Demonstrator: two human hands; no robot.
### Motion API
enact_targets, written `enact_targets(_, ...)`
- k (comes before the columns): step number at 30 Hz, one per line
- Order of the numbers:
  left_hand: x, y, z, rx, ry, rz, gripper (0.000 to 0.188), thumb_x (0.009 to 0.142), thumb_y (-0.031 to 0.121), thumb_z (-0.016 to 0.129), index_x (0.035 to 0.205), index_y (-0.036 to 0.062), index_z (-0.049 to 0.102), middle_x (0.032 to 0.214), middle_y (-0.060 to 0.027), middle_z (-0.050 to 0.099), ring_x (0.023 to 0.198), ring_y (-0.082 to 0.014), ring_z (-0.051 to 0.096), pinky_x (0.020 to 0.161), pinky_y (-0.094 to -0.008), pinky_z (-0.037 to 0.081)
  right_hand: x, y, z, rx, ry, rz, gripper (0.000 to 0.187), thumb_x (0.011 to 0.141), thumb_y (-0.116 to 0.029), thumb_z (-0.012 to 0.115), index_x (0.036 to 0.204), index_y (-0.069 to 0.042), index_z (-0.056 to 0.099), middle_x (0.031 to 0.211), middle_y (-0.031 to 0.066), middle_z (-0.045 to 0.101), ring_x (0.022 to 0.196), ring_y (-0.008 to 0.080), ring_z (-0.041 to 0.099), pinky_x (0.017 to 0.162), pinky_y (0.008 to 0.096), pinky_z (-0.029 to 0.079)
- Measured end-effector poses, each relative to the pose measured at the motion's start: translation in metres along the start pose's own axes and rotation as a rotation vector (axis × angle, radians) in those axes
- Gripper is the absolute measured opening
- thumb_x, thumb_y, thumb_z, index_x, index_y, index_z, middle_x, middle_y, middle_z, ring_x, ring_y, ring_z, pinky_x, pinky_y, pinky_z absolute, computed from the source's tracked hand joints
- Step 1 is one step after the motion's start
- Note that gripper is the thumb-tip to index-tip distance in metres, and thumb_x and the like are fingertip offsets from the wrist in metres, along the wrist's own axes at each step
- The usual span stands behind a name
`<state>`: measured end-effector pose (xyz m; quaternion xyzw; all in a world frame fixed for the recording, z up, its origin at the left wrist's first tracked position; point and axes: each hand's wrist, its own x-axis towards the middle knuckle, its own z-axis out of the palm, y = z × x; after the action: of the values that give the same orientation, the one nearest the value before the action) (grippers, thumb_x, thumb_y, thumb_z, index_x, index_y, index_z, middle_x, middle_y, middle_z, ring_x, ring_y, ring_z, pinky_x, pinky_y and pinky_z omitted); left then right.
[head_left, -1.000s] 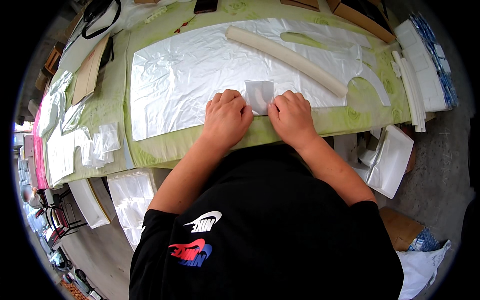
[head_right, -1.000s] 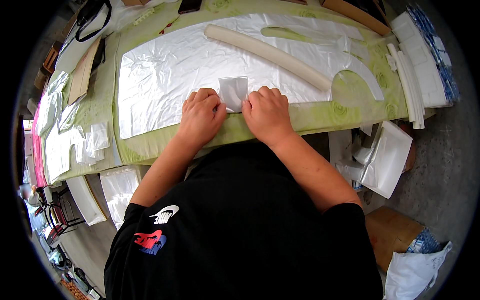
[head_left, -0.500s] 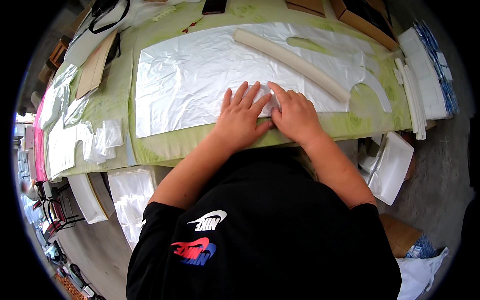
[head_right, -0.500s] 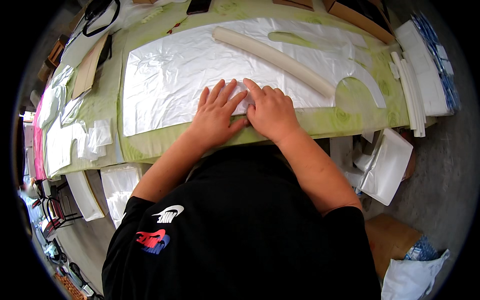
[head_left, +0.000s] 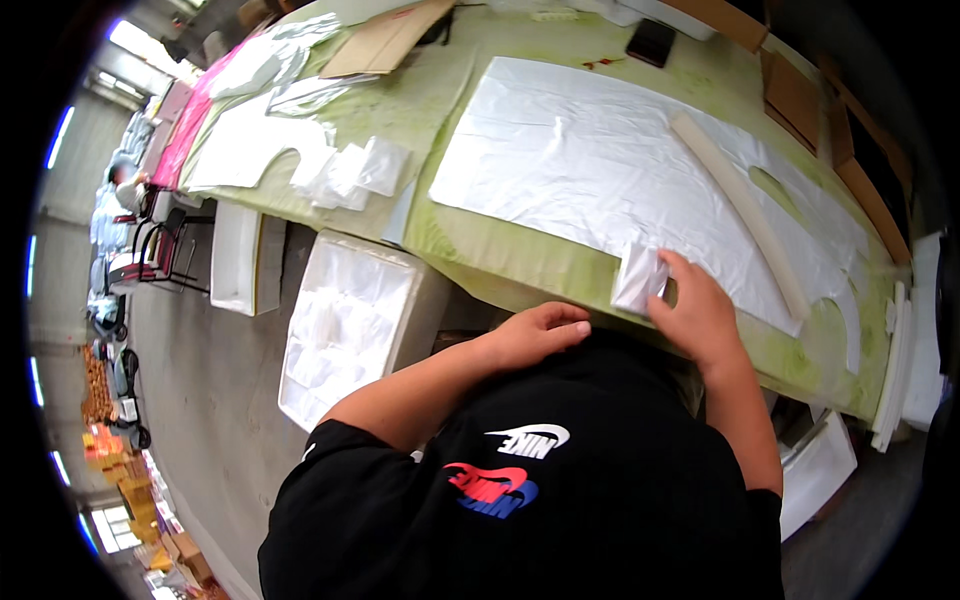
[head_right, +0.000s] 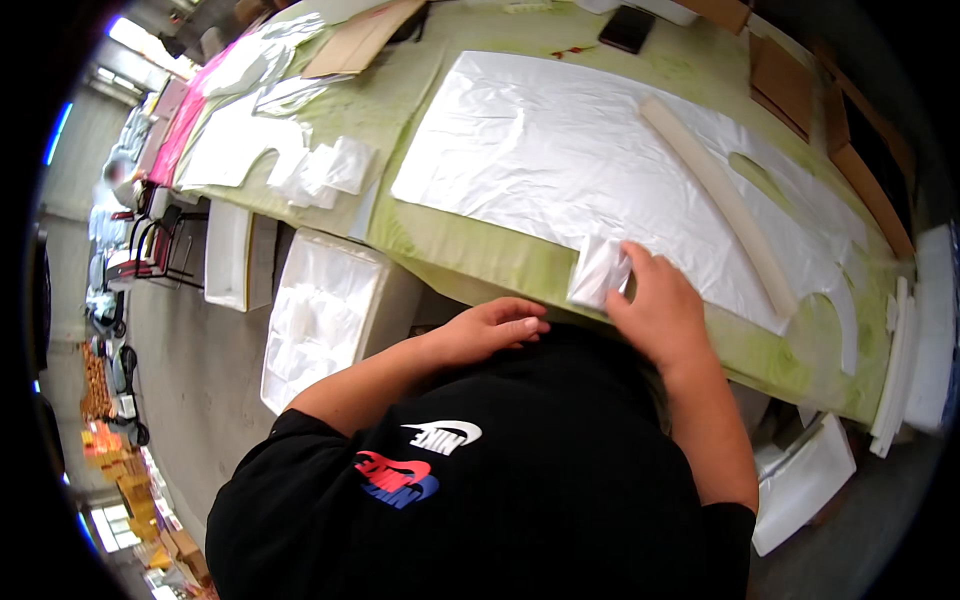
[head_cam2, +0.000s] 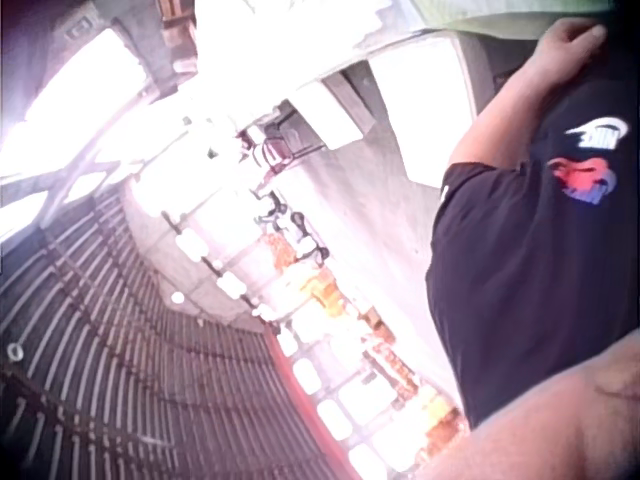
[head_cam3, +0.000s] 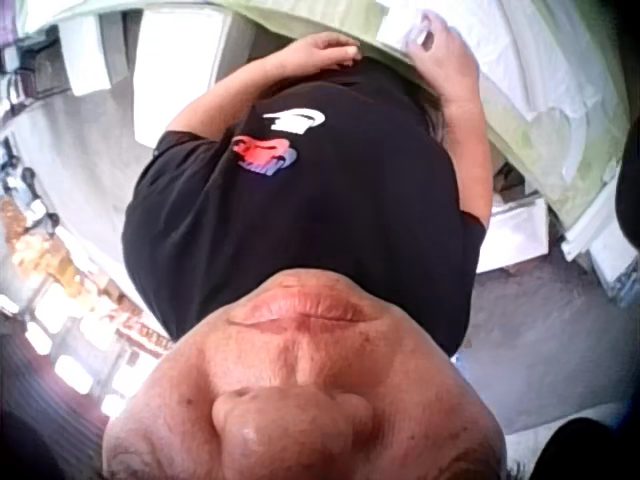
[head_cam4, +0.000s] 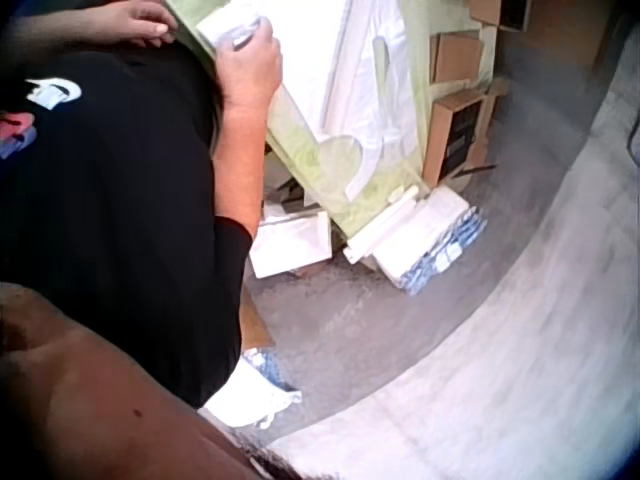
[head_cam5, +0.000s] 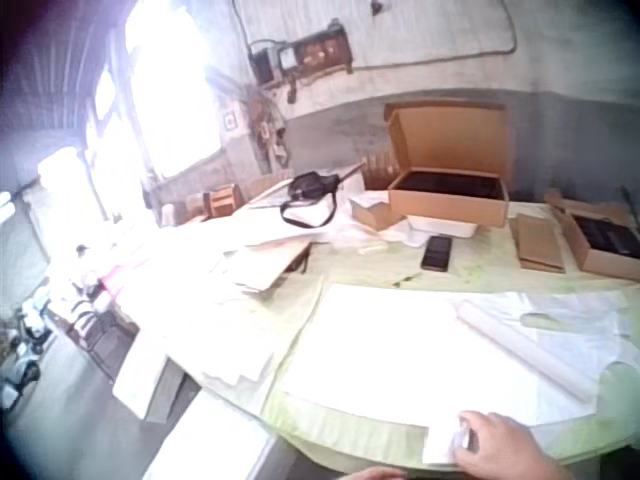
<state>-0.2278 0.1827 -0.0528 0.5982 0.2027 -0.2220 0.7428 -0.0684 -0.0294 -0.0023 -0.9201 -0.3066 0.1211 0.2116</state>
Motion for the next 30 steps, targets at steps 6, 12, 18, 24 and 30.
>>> enact_targets(6,0.018,-0.016,0.005,-0.438,0.094,-0.02,0.033,0.105,0.022,0.06,0.131,0.0007,0.057,0.117,-0.0095,0.069,0.1,-0.0196,0.069,0.089,-0.0365,0.057,-0.016,-0.043,0.027,0.105,-0.04,-0.273,0.044,0.085,-0.025,0.072,0.125,-0.011,0.064,0.098,0.0136,0.065,0.094,0.0361,0.063,0.084,0.0471,0.052)
enact_targets(12,-0.023,-0.001,-0.034,-0.435,0.369,0.089,0.026,0.102,0.019,0.058,0.123,0.0045,0.063,0.109,-0.0084,0.069,0.099,-0.02,0.067,0.089,-0.0368,0.056,-0.022,-0.033,0.03,0.367,0.066,-0.214,0.029,0.086,-0.013,0.072,0.115,-0.009,0.07,0.085,0.009,0.06,0.074,0.0259,0.06,0.068,0.0379,0.05)
enact_targets(18,-0.068,0.078,-0.163,0.296,0.778,0.366,0.036,0.099,0.026,0.055,0.122,0.0011,0.066,0.112,-0.0093,0.068,0.104,-0.019,0.062,0.094,-0.0332,0.047,-0.02,-0.025,0.034,0.455,0.122,-0.212,0.023,0.085,-0.011,0.072,0.108,-0.009,0.072,0.079,0.0071,0.058,0.067,0.0238,0.059,0.063,0.0363,0.049)
enact_targets(24,-0.044,0.124,-0.268,1.19,1.074,-0.004,0.051,0.095,0.041,0.051,0.136,0.0144,0.064,0.153,-0.015,0.051,0.153,-0.0379,0.03,0.119,-0.0556,0.025,-0.014,-0.026,0.04,0.339,0.176,-0.294,0.021,0.084,-0.009,0.071,0.104,-0.01,0.072,0.077,0.007,0.058,0.067,0.0246,0.059,0.062,0.0372,0.048)
enact_targets(30,-0.032,0.133,-0.252,1.259,0.993,-0.181,0.048,0.094,0.043,0.054,0.13,0.0136,0.068,0.154,-0.0048,0.051,0.155,-0.0322,0.026,0.119,-0.068,0.012,-0.014,-0.027,0.037,0.386,0.173,-0.267,0.019,0.084,-0.009,0.071,0.103,-0.01,0.072,0.076,0.0072,0.058,0.067,0.0254,0.06,0.062,0.0382,0.048)
